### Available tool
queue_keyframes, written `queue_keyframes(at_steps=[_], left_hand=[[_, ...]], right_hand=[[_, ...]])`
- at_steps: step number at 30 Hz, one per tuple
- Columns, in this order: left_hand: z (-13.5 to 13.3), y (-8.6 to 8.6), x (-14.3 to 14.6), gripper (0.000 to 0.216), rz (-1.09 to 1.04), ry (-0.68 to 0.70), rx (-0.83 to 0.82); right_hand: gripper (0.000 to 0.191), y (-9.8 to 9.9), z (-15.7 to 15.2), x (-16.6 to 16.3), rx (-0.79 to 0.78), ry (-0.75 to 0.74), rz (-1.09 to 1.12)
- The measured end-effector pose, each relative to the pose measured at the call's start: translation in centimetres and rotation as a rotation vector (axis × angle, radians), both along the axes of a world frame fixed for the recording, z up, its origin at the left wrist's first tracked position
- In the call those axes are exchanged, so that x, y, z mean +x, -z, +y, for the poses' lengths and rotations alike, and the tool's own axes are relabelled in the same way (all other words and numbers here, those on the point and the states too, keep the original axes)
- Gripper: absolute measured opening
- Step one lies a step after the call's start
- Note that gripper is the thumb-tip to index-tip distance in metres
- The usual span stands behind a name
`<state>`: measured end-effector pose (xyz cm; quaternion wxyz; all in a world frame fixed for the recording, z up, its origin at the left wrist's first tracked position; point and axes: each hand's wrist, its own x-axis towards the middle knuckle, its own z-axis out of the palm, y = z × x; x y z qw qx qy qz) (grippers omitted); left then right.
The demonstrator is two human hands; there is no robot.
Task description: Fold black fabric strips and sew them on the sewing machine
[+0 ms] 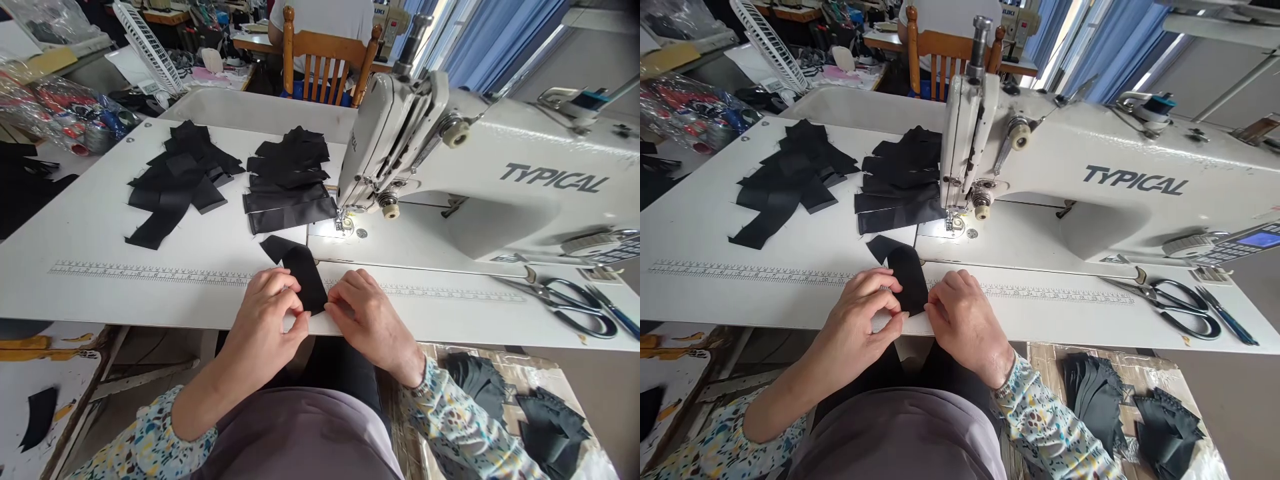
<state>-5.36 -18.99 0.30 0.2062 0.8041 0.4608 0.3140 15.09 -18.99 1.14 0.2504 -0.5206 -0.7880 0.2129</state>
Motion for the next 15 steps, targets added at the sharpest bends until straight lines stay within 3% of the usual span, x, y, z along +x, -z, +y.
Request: queue_keyframes(at_steps=[15], left_hand=[[1.3, -1.3, 0.0, 0.024, 0.091, 0.066, -0.042]], right_hand=[[0.021, -0.2, 0.1, 0.2, -0.019, -0.018, 0.008]])
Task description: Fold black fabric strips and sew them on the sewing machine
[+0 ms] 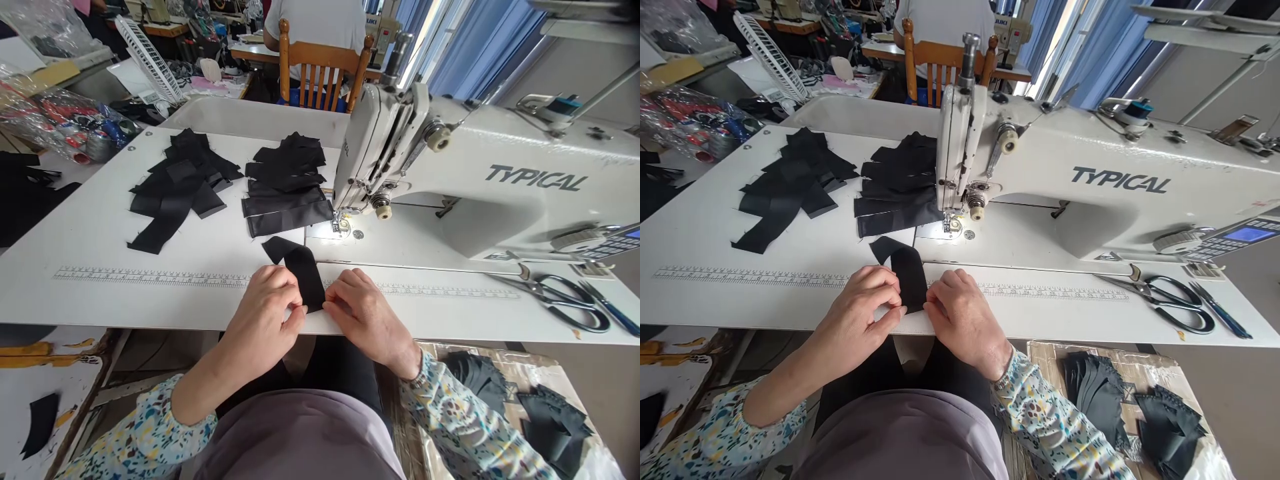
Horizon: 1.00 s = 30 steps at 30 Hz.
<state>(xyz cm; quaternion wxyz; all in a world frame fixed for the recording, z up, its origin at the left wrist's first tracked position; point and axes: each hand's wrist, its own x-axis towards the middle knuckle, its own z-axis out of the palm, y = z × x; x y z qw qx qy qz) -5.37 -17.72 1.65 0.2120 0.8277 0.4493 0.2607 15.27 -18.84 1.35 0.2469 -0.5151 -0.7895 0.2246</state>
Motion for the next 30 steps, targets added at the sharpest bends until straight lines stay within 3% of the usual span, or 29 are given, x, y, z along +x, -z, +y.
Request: queue_keyframes(at_steps=[12, 22, 30], left_hand=[[0.3, 0.1, -0.5, 0.023, -0.133, -0.016, -0.131], [0.9, 0.7, 0.1, 0.023, 0.012, -0.002, 0.045], [1.1, 0.7, 0.2, 0.023, 0.008, 0.009, 0.044]], right_hand=[[0.018, 0.3, 0.1, 0.4, -0.020, -0.003, 0.082], [0.020, 0.1, 0.5, 0.2, 0.017, -0.014, 0.017], [0.019, -0.1, 0.9, 0.2, 0.028, -0.013, -0.010]])
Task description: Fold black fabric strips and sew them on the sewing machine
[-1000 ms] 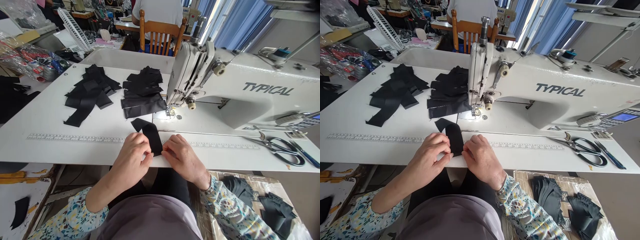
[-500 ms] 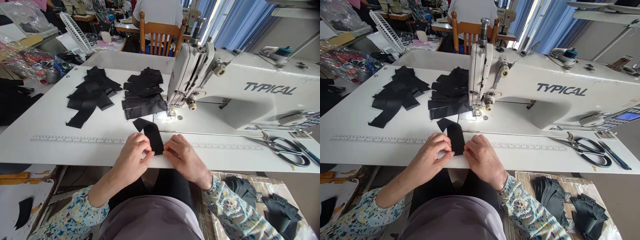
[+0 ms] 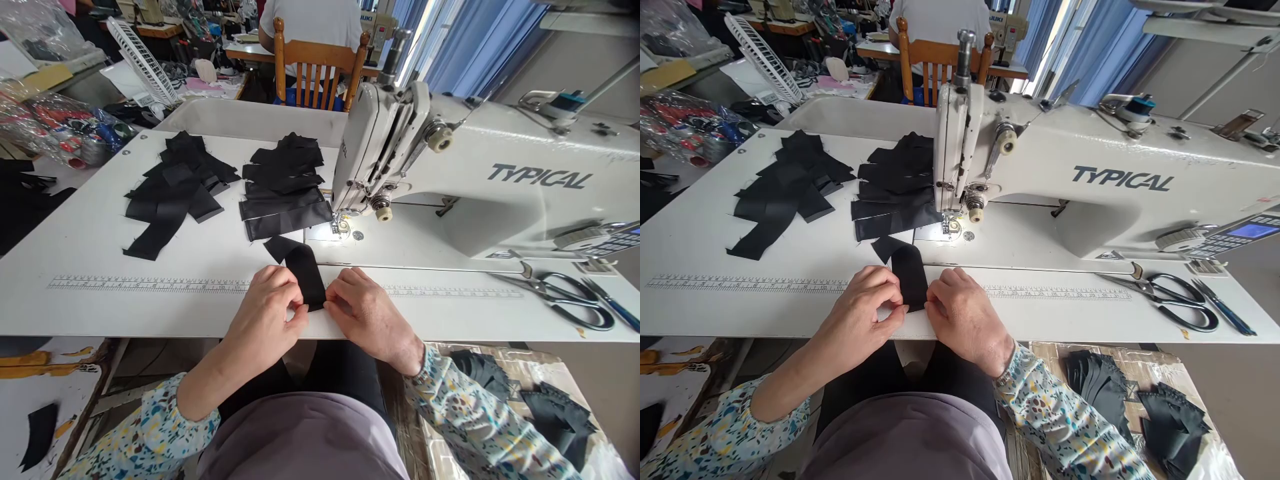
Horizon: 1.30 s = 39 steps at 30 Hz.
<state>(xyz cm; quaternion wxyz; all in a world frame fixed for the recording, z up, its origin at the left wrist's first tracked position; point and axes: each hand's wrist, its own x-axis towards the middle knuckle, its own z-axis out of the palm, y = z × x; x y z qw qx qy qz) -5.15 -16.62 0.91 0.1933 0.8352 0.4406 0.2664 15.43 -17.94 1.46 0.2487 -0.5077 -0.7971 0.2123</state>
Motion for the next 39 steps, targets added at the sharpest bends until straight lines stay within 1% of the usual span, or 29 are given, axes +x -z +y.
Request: queue_keyframes(at_steps=[2, 6, 9, 11, 13, 18, 21, 24, 28, 30, 32, 34, 37, 39], left_hand=[[-0.15, 0.01, -0.07, 0.022, -0.061, 0.002, 0.002], [-0.44, -0.07, -0.27, 0.021, -0.255, 0.031, 0.010], [-0.32, -0.20, -0.42, 0.019, -0.334, 0.034, -0.086], [-0.10, -0.25, -0.47, 0.017, -0.338, 0.003, -0.151], [0.10, -0.23, -0.45, 0.017, -0.319, -0.014, -0.156], [-0.05, 0.15, -0.26, 0.021, -0.246, -0.005, -0.022], [-0.44, 0.29, -0.25, 0.022, -0.230, -0.009, -0.008], [-0.61, 0.17, -0.36, 0.020, -0.294, -0.008, -0.082], [-0.27, -0.22, -0.65, 0.016, -0.440, 0.027, -0.275], [-0.01, -0.36, -0.79, 0.015, -0.487, 0.036, -0.357], [0.15, -0.33, -0.86, 0.017, -0.497, 0.033, -0.388], [0.12, -0.14, -0.86, 0.018, -0.471, 0.023, -0.345], [-0.23, 0.29, -0.80, 0.019, -0.408, 0.019, -0.209], [-0.54, 0.50, -0.79, 0.017, -0.387, 0.028, -0.154]], right_hand=[[0.018, -0.03, 0.15, 0.08, -0.018, 0.001, 0.052], [0.015, 0.25, 0.25, 0.24, -0.057, -0.013, 0.232], [0.015, 0.46, 0.37, 0.23, -0.050, -0.019, 0.308], [0.015, 0.43, 0.52, 0.19, -0.048, -0.012, 0.296], [0.016, 0.28, 0.64, 0.17, -0.050, 0.000, 0.243], [0.016, -0.03, 0.54, 0.28, -0.052, 0.005, 0.144], [0.016, -0.14, 0.30, 0.43, -0.059, -0.022, 0.154], [0.015, -0.25, 0.21, 0.51, -0.066, -0.055, 0.241], [0.014, -0.38, 0.43, 0.29, -0.087, -0.046, 0.353], [0.014, -0.40, 0.55, 0.10, -0.087, -0.033, 0.368], [0.014, -0.38, 0.56, -0.03, -0.082, -0.022, 0.346], [0.014, -0.37, 0.42, -0.01, -0.081, -0.020, 0.311], [0.014, -0.38, 0.04, 0.22, -0.092, -0.031, 0.285], [0.013, -0.39, -0.16, 0.39, -0.104, -0.037, 0.286]])
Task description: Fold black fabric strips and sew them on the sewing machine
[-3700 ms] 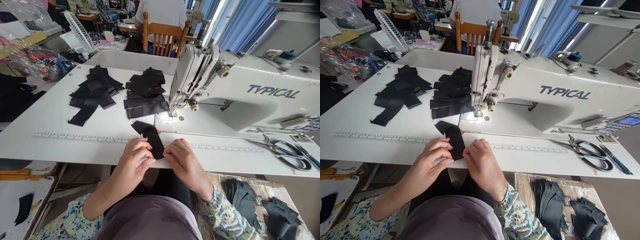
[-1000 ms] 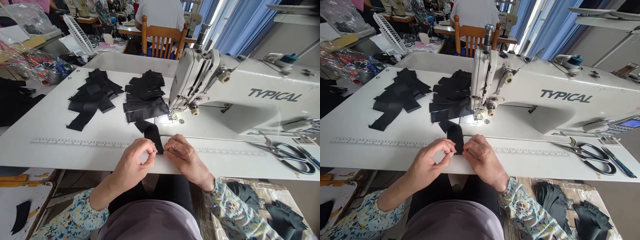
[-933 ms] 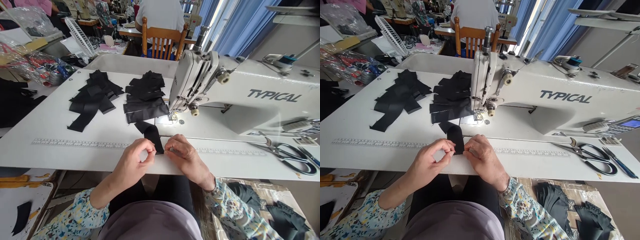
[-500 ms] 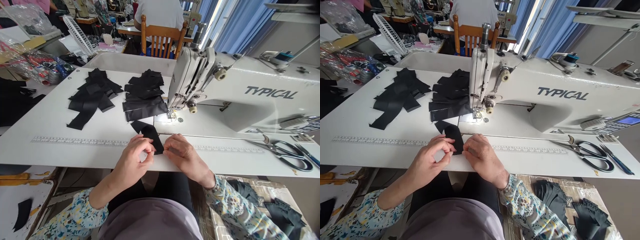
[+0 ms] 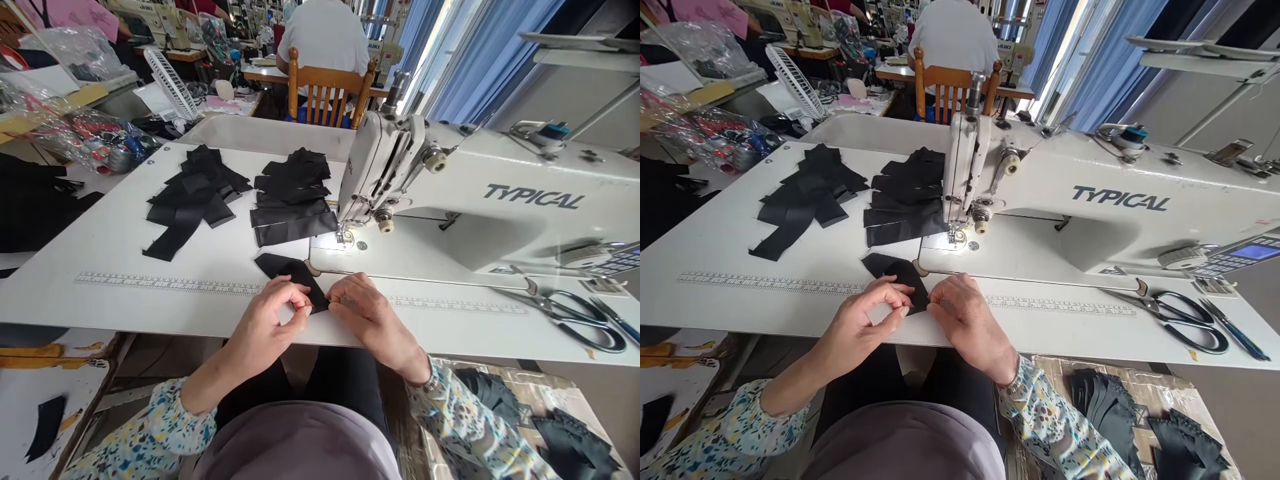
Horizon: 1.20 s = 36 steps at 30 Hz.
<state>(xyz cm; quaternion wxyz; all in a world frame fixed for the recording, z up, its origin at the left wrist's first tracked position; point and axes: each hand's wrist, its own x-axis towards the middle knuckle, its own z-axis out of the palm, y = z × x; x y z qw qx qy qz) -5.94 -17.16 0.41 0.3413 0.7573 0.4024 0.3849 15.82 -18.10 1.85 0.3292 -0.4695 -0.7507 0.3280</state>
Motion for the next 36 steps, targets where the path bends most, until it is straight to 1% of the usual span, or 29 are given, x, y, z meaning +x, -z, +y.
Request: queue_keyframes(at_steps=[4, 8, 15, 21, 25, 29, 33, 36], left_hand=[[-0.5, 0.0, -0.1, 0.015, -0.024, -0.007, -0.009], [-0.6, -0.2, -0.3, 0.013, -0.066, -0.022, -0.043], [-0.5, -0.2, -0.3, 0.014, -0.074, -0.025, -0.005], [-0.5, -0.4, -0.5, 0.014, -0.060, -0.037, -0.005], [-0.3, -0.5, -0.6, 0.014, -0.056, -0.025, 0.001], [-0.2, -0.5, -0.5, 0.015, -0.041, -0.029, 0.037], [-0.2, -0.4, -0.4, 0.017, -0.011, -0.028, 0.112], [-0.2, -0.4, -0.3, 0.018, 0.016, -0.021, 0.166]], right_hand=[[0.011, 0.1, -0.1, 0.0, -0.019, -0.008, 0.018], [0.019, 0.3, -0.1, -0.5, -0.025, -0.008, 0.048], [0.012, 0.3, -0.1, -1.2, -0.014, 0.018, 0.095], [0.019, 0.6, 0.1, -1.4, -0.086, 0.052, 0.164], [0.018, 0.6, 0.3, -1.6, -0.105, 0.049, 0.179], [0.017, 0.6, 0.3, -1.6, -0.105, 0.061, 0.158], [0.017, 0.7, 0.4, -1.5, -0.118, 0.067, 0.164], [0.014, 0.6, 0.4, -1.5, -0.122, 0.063, 0.176]])
